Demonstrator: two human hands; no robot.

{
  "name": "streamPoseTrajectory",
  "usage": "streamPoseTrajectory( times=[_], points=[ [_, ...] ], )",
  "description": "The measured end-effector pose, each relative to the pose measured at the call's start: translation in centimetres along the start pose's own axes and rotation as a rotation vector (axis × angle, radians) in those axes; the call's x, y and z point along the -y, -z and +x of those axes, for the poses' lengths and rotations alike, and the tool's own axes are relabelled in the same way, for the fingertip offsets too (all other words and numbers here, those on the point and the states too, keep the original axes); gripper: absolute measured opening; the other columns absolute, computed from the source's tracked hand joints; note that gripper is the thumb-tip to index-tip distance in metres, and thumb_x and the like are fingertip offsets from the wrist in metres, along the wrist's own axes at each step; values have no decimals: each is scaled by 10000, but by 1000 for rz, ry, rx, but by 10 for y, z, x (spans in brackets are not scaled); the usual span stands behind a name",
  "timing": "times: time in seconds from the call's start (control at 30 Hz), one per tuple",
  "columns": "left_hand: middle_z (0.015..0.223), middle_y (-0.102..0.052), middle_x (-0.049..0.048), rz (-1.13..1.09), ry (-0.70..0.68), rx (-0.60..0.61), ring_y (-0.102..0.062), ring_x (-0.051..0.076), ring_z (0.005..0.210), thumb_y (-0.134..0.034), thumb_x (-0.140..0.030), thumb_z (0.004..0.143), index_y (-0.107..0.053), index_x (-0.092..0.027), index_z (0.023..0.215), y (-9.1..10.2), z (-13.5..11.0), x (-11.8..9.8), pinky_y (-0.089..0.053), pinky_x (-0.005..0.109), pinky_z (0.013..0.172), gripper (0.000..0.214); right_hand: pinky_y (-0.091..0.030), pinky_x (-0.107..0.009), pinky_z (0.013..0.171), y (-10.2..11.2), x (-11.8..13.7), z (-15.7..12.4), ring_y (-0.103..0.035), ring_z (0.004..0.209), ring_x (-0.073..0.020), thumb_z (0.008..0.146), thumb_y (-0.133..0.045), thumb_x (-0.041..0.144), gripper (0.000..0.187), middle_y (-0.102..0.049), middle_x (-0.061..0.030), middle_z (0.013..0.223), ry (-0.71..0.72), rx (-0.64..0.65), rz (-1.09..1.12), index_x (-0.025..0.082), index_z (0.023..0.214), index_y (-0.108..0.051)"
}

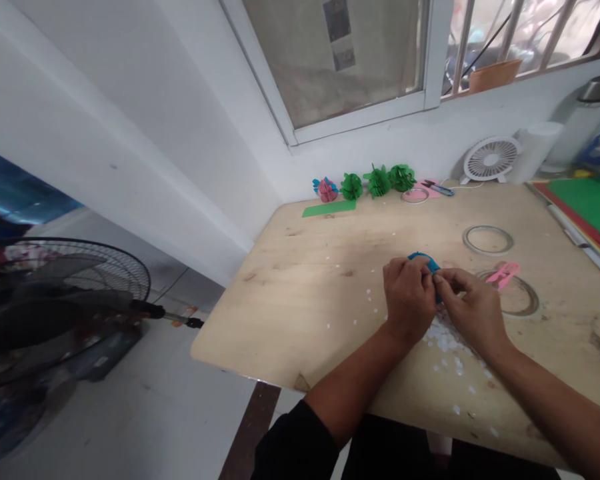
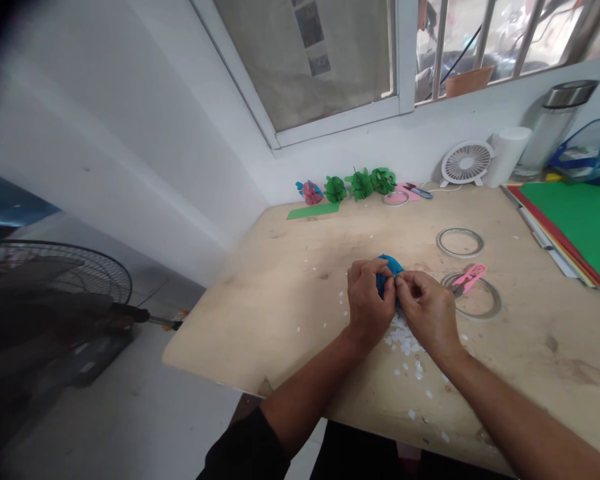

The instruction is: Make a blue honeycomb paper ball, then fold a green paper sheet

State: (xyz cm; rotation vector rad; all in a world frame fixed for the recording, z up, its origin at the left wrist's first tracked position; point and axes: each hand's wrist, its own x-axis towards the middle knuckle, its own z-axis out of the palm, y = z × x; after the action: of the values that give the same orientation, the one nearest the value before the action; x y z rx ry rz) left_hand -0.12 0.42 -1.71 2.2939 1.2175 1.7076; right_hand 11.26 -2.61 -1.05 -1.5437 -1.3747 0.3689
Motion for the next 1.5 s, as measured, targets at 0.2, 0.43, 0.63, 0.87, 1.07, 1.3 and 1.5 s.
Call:
streamPoseTrajectory(
  times=[0.2, 0.43, 0.63, 0.87, 1.07, 1.3, 1.5],
  points=[
    [848, -657, 30, 14, -12, -7, -591, 218, 891, -548, -71, 822, -538, -202, 1022, -1, 1, 1, -482, 390, 851, 240, -488, -302, 584, -1, 0, 0, -617, 597, -187, 815, -554, 429, 291, -725, -55, 725, -20, -13, 27, 191, 791, -720],
    [867, -665, 34, 58, -25, 23, -605, 228, 933, -577, -66, 808, -536, -201, 1034, 2, 1, -1, -455, 414, 897, 266, -497, -307, 583, -2, -3, 1, -617, 592, -187, 807, -565, 435, 299, -731, -59, 726, -38, -24, 55, 184, 793, -726],
    [886, -678, 37, 45, -57, 6, -607, 225, 958, -571, -81, 825, -533, -197, 997, 3, 0, -2, -432, 427, 925, 211, -498, -297, 570, 1, -1, 3, -630, 594, -187, 793, -580, 441, 296, -725, -55, 711, -72, -19, 67, 185, 774, -727],
    [933, -700, 44, 52, -42, 5, -597, 246, 1009, -581, -128, 856, -518, -198, 1202, 2, 0, 0, -428, 437, 947, 358, -499, -301, 569, 1, -4, 4, -637, 609, -189, 803, -581, 443, 298, -741, -64, 762, -87, 10, 85, 186, 795, -733],
    [917, -704, 48, 112, -71, 26, -594, 243, 1024, -576, -119, 863, -541, -179, 1186, 3, 0, -2, -417, 433, 964, 330, -494, -304, 575, 0, -3, 3, -631, 607, -190, 806, -575, 434, 288, -733, -56, 740, -73, 3, 75, 194, 794, -733],
    [853, -695, 11, 141, -34, 37, -600, 213, 990, -581, -103, 855, -574, -185, 1150, 3, 2, -1, -407, 401, 980, 306, -498, -312, 599, -2, -1, 1, -623, 614, -195, 802, -569, 433, 287, -728, -59, 733, -57, 0, 80, 194, 782, -727],
    [837, -689, 15, 178, -59, 30, -605, 210, 962, -576, -100, 857, -570, -174, 1129, 4, 4, -1, -411, 392, 966, 282, -486, -309, 586, -1, 0, 1, -608, 593, -189, 793, -569, 422, 273, -724, -55, 719, -31, -17, 53, 200, 776, -726]
  ],
)
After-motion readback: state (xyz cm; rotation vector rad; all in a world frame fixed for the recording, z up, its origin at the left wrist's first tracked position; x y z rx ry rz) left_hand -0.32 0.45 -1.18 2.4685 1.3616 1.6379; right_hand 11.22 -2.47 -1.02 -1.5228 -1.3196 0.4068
